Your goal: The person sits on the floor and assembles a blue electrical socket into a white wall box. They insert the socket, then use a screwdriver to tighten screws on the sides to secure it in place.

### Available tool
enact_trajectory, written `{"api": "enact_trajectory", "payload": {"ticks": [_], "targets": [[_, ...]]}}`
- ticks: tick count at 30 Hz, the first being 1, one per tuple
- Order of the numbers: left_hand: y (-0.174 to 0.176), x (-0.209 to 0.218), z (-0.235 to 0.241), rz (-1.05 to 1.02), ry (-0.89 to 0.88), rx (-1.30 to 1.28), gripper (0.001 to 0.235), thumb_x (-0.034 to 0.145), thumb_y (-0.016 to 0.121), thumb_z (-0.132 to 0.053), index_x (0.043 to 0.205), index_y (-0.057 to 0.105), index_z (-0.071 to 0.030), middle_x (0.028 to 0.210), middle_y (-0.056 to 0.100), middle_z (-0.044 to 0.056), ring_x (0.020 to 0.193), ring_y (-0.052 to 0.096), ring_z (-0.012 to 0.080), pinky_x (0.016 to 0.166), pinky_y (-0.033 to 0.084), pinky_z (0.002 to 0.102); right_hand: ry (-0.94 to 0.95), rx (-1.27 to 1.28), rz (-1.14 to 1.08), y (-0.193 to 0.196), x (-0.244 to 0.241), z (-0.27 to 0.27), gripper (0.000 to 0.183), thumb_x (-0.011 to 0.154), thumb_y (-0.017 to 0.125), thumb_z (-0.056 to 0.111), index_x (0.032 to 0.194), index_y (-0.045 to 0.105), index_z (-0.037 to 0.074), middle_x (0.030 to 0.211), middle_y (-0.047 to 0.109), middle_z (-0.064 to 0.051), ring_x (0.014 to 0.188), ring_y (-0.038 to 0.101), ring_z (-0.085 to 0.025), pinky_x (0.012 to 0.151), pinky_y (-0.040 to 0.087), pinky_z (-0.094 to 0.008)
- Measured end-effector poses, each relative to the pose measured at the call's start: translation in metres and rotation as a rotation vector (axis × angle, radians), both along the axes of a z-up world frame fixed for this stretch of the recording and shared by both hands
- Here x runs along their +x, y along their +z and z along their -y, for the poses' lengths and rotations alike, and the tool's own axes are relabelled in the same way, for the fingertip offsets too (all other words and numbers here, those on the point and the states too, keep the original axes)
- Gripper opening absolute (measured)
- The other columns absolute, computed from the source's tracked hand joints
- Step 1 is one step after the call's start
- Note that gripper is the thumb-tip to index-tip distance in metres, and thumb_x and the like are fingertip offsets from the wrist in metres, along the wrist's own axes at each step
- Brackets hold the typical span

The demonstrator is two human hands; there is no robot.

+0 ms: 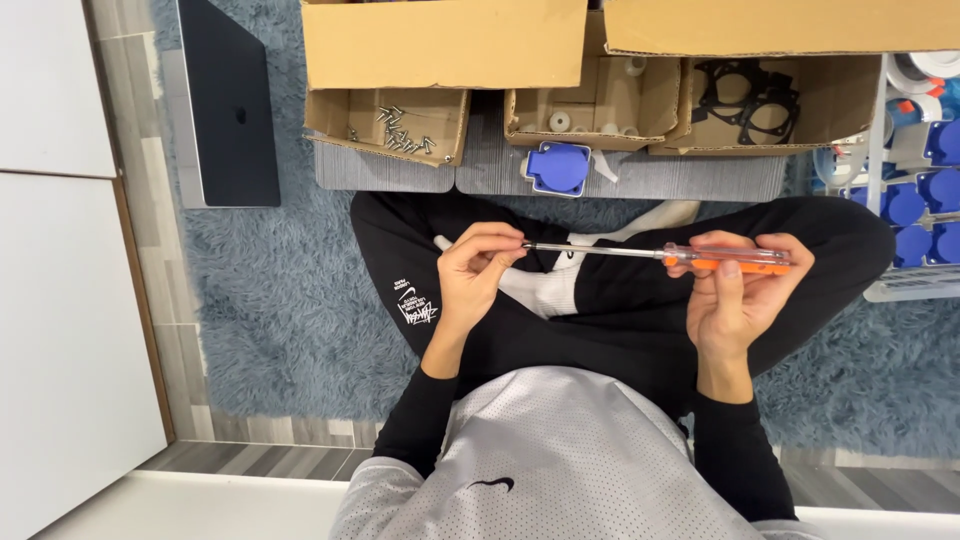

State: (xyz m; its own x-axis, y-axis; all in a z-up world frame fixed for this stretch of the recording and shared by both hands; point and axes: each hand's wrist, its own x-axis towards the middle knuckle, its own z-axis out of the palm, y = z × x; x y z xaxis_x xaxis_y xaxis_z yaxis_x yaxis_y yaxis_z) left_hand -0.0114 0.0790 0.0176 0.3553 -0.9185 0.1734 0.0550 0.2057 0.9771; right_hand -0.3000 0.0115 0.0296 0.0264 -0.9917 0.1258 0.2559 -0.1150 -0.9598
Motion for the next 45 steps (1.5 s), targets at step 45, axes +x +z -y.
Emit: {"api": "enact_trajectory", "payload": {"ticks": [45], "targets": [[-0.047,-0.024,0.005,-0.826,0.042,-0.022,0.013,0.100,0.081,-0.004,0.106,0.071,-0.010,0.105,0.075,0.012,0.099,0.075,0.0240,0.090,0.066,0.033,0.060,-0.291,-0.117,0.023,0.008,0.004,0.038,0.113,0.059,0.020,0.134,0.027,0.018,0.113,0.061,-0.034,0.089,0.068,-0.041,0.085,0.068,-0.057]]}}
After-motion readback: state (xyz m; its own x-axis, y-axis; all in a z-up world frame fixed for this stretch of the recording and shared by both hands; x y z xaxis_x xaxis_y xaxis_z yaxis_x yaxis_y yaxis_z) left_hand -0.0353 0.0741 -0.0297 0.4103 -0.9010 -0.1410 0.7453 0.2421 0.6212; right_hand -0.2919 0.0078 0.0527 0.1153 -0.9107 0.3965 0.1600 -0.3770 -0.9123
